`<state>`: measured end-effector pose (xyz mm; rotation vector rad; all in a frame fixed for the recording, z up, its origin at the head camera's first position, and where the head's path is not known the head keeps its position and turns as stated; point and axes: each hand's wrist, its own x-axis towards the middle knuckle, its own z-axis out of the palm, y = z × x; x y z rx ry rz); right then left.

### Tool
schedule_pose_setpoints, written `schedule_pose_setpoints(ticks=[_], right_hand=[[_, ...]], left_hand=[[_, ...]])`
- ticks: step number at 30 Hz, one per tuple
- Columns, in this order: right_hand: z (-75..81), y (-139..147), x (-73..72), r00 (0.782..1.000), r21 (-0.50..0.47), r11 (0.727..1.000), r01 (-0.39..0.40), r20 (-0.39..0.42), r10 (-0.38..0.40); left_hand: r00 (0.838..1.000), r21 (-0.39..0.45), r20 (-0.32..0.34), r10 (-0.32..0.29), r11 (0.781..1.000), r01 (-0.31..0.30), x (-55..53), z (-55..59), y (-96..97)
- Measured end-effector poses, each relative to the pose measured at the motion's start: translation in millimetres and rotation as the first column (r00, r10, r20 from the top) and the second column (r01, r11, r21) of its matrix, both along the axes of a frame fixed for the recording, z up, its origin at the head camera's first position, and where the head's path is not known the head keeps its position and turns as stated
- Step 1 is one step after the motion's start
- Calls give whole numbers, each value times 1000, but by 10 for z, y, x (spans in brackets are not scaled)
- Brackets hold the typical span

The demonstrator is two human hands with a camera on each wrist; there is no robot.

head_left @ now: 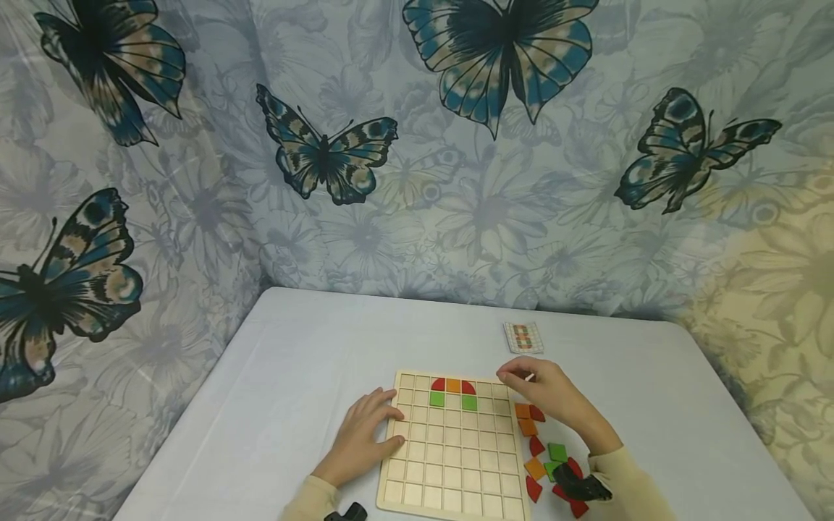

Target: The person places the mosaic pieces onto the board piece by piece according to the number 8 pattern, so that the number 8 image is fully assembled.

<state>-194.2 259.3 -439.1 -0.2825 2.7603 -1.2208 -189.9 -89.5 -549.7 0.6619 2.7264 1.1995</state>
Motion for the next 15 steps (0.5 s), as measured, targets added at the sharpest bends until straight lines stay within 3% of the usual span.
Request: schedule_pose_setpoints(ticks=[10, 15], right_hand=[[-33, 246, 87, 997, 75, 995, 73, 18, -74], [-56, 337, 133, 997, 77, 994, 75, 8, -76]], left_hand=[[1000, 7, 1, 2, 1000, -2, 16, -14, 2], [1000, 8, 2, 0, 1000, 0, 13, 3, 7]])
